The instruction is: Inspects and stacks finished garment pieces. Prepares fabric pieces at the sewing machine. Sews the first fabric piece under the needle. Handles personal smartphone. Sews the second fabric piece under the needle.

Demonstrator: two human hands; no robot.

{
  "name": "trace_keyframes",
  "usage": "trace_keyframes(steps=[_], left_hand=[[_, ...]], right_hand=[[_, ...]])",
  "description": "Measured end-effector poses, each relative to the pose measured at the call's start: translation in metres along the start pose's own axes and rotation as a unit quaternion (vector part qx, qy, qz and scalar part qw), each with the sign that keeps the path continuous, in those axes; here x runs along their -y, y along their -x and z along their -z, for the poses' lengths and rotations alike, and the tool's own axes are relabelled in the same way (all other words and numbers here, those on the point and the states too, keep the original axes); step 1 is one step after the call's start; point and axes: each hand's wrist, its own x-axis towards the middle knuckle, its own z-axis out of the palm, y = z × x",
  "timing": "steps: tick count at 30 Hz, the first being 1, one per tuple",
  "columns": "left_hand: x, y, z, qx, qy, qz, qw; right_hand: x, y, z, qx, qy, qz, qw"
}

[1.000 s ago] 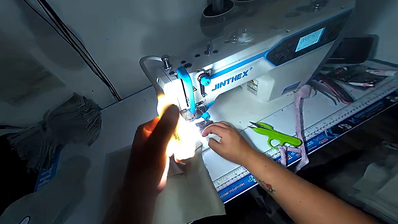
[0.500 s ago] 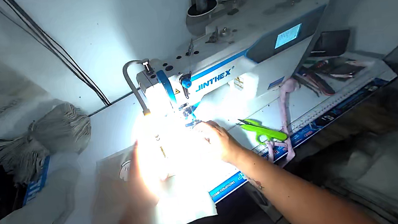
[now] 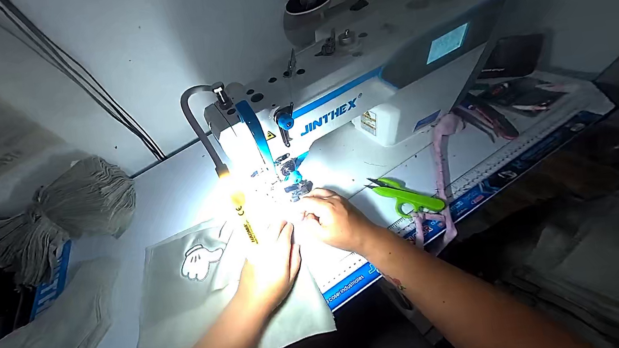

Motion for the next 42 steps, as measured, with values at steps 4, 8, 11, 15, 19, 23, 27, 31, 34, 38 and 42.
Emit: trace_keyframes(steps=[4,8,11,15,19,23,27,31,34,38,42], left_hand=[[0.005,0.001,0.008,0.085,0.020,0.010,0.996],[0.015,0.001,0.007,0.099,0.024,-0.001,0.995],[0.023,-0.002,0.006,0.093,0.033,-0.007,0.995],[0.034,-0.006,0.005,0.074,0.037,-0.019,0.996],[0.045,-0.012,0.003,0.048,0.037,-0.035,0.998],[0.057,-0.015,-0.002,0.047,0.050,-0.036,0.997],[0.072,-0.021,-0.008,0.037,0.064,-0.062,0.995],[0.076,-0.026,-0.006,0.050,0.052,-0.051,0.996],[0.081,-0.028,-0.007,0.059,0.052,-0.046,0.996],[0.085,-0.029,-0.008,0.065,0.057,-0.046,0.995],[0.087,-0.027,-0.009,0.062,0.056,-0.047,0.995]], right_hand=[[0.002,0.000,0.002,0.009,0.005,-0.002,1.000],[0.002,0.000,0.002,0.016,0.013,0.001,1.000],[0.000,0.000,-0.001,0.017,0.027,0.008,0.999],[0.001,-0.001,-0.003,0.039,0.046,0.009,0.998],[0.000,-0.002,-0.005,0.059,0.068,0.009,0.996],[-0.003,-0.002,-0.005,0.056,0.058,-0.004,0.997],[-0.002,-0.003,-0.001,0.031,0.026,-0.030,0.999],[-0.003,-0.004,-0.001,0.009,0.015,-0.039,0.999],[-0.004,-0.004,-0.002,0.005,0.018,-0.036,0.999],[-0.005,-0.004,-0.002,-0.003,0.012,-0.033,0.999],[-0.004,-0.004,-0.001,-0.002,0.002,-0.040,0.999]])
